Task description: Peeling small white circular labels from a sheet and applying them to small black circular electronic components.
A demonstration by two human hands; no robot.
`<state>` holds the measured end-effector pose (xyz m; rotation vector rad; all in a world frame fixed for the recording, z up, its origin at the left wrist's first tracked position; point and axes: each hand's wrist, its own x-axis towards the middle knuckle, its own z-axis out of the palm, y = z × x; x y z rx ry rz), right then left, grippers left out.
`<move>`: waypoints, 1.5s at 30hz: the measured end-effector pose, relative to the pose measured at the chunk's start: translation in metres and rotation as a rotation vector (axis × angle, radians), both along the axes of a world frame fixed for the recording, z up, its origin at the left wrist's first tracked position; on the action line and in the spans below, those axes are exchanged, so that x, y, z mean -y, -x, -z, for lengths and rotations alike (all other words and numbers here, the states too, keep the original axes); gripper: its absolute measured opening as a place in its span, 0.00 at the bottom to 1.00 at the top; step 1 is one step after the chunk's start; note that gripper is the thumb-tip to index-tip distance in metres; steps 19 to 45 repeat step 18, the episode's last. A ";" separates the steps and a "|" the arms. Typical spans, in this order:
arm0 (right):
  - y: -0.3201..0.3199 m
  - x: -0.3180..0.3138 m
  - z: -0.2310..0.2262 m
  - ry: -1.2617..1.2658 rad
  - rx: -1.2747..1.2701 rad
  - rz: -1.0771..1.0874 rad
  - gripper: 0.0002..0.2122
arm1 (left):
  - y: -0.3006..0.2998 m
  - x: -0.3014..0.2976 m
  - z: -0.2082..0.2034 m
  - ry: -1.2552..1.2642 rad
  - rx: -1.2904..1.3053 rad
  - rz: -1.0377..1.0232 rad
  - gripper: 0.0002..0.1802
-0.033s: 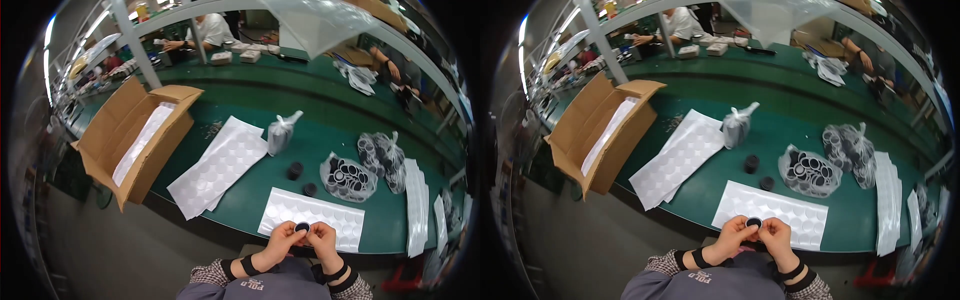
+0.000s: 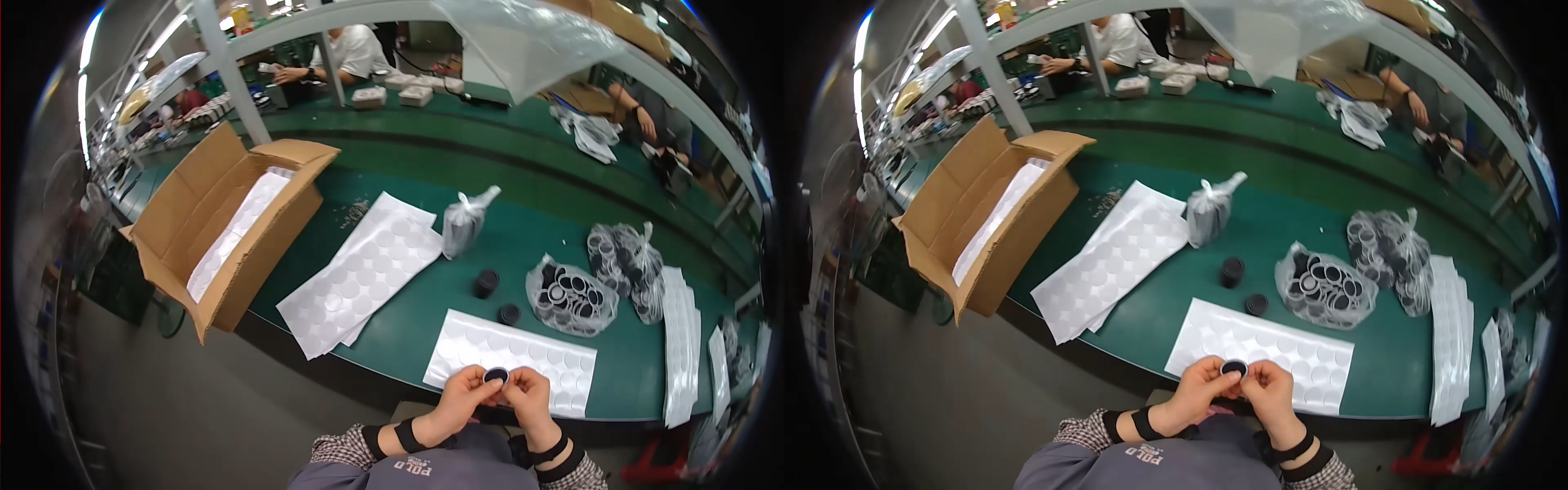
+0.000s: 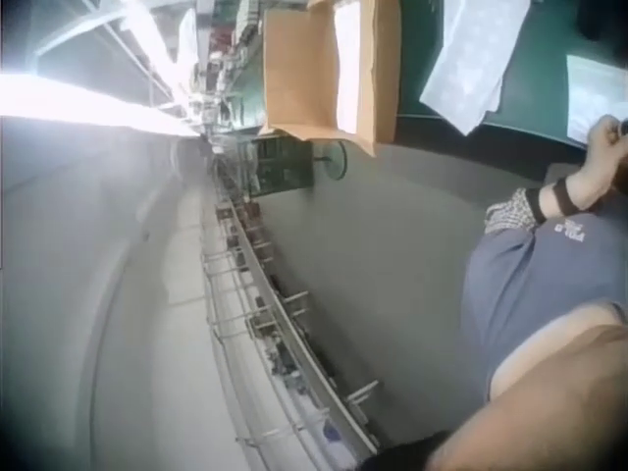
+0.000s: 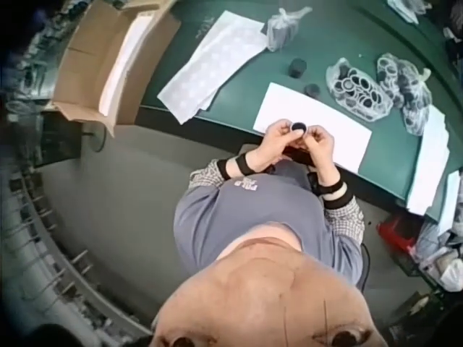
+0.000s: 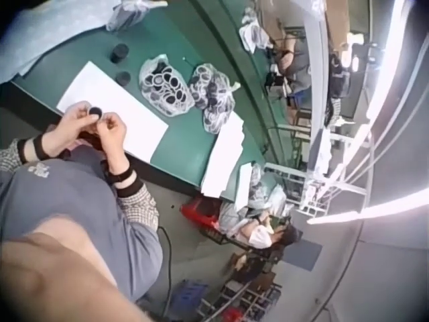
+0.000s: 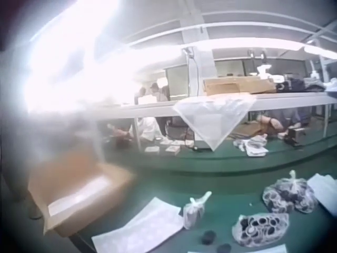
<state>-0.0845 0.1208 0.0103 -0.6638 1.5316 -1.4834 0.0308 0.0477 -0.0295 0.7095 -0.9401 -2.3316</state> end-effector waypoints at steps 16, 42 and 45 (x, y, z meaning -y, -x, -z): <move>0.020 -0.001 0.007 -0.050 -0.174 -0.089 0.02 | 0.000 0.001 -0.003 0.049 -0.014 0.110 0.07; 0.020 -0.016 0.010 -0.100 -0.166 -0.087 0.02 | 0.000 -0.005 -0.001 0.030 -0.025 0.132 0.07; 0.020 -0.016 0.010 -0.100 -0.166 -0.087 0.02 | 0.000 -0.005 -0.001 0.030 -0.025 0.132 0.07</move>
